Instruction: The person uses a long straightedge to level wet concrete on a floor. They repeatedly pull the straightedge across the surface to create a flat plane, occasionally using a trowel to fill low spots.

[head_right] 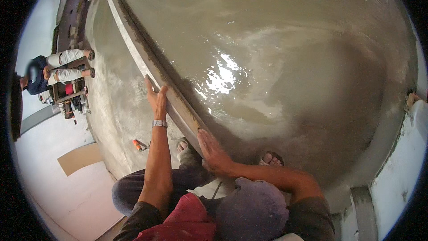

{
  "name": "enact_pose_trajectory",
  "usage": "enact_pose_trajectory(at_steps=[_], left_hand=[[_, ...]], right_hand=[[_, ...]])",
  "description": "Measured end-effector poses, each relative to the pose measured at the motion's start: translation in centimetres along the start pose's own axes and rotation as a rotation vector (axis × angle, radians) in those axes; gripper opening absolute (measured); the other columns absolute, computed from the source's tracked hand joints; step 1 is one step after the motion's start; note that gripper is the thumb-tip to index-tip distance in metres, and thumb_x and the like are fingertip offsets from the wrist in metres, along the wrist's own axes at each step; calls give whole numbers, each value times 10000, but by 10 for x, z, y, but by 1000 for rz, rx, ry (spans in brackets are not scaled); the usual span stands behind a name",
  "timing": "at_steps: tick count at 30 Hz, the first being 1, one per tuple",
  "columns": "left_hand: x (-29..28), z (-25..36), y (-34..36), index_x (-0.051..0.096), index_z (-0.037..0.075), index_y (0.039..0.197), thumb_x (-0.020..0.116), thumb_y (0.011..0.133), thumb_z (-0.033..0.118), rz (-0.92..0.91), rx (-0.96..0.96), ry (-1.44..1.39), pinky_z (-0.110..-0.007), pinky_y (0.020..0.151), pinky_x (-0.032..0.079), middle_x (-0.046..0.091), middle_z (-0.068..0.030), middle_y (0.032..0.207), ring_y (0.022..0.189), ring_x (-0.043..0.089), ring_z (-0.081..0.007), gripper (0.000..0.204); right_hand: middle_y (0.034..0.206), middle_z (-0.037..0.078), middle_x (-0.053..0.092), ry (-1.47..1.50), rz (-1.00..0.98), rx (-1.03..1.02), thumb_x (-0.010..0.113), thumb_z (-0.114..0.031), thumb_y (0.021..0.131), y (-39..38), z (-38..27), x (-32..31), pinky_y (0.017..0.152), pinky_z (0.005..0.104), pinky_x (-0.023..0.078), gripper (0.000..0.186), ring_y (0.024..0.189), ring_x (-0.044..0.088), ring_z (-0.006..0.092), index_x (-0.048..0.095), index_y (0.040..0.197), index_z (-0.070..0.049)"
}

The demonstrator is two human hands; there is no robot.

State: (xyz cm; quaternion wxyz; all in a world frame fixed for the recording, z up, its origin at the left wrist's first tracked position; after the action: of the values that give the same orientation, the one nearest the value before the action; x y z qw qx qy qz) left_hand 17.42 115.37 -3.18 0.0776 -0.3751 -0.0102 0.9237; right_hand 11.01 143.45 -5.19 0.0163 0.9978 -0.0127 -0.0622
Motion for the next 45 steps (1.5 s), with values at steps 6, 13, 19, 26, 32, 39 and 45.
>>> enact_pose_trajectory(at_steps=[6,13,19,26,32,39,45], left_hand=[[-11,-21,-1,248,-1,1491,608,691,84,30,53,52,-314,1104,293,333,-211,1511,1373,356,-284,882],[-7,-15,7,204,12,1503,612,751,96,27,57,120,-323,1115,286,306,-221,1522,1398,328,-279,860],[-10,-27,0,175,2,1504,616,760,77,-9,72,126,-340,1149,234,255,-216,1543,1431,264,-298,868],[-17,-32,26,199,-15,1498,648,730,59,46,64,57,-331,1121,281,310,-238,1512,1394,331,-283,892],[-31,-22,40,242,-2,1492,662,705,105,32,22,38,-314,1081,328,383,-223,1478,1340,412,-269,898],[-53,-48,52,255,37,1497,647,702,172,59,24,245,-326,1073,346,409,-228,1461,1334,432,-300,897],[-49,-48,43,254,43,1495,637,728,201,35,26,302,-353,1090,334,374,-240,1475,1363,389,-331,872]], right_hand=[[1513,287,167,-11,-32,9,679,-17,649,5,3,24,1180,493,159,1002,1427,156,436,103,1465,64],[1518,291,147,12,-63,44,691,-43,655,11,7,26,1180,494,154,1014,1426,144,448,94,1468,61],[1531,288,113,-13,-140,38,727,-112,677,11,19,31,1175,505,140,1043,1429,112,458,75,1473,63],[1512,308,148,64,-81,39,658,-47,678,28,9,25,1172,503,141,968,1418,156,452,105,1463,81],[1514,315,139,53,-114,19,689,-66,681,47,-6,34,1173,493,146,1006,1416,153,465,72,1456,110],[1527,302,103,115,-114,18,723,-94,680,64,1,67,1183,481,122,1057,1435,110,441,42,1467,91],[1522,305,110,221,-104,97,650,-1,668,58,7,79,1179,499,123,1004,1430,114,452,52,1470,87]])
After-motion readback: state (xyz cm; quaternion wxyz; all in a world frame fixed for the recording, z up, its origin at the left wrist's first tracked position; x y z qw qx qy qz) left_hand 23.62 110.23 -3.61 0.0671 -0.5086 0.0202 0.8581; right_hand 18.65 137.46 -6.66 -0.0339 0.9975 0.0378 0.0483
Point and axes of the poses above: each hand's wrist, its own y-axis towards the middle knuckle, its own x-axis out of the palm, z = x × y, the point moved 1 cm from there along y, towards the middle knuckle
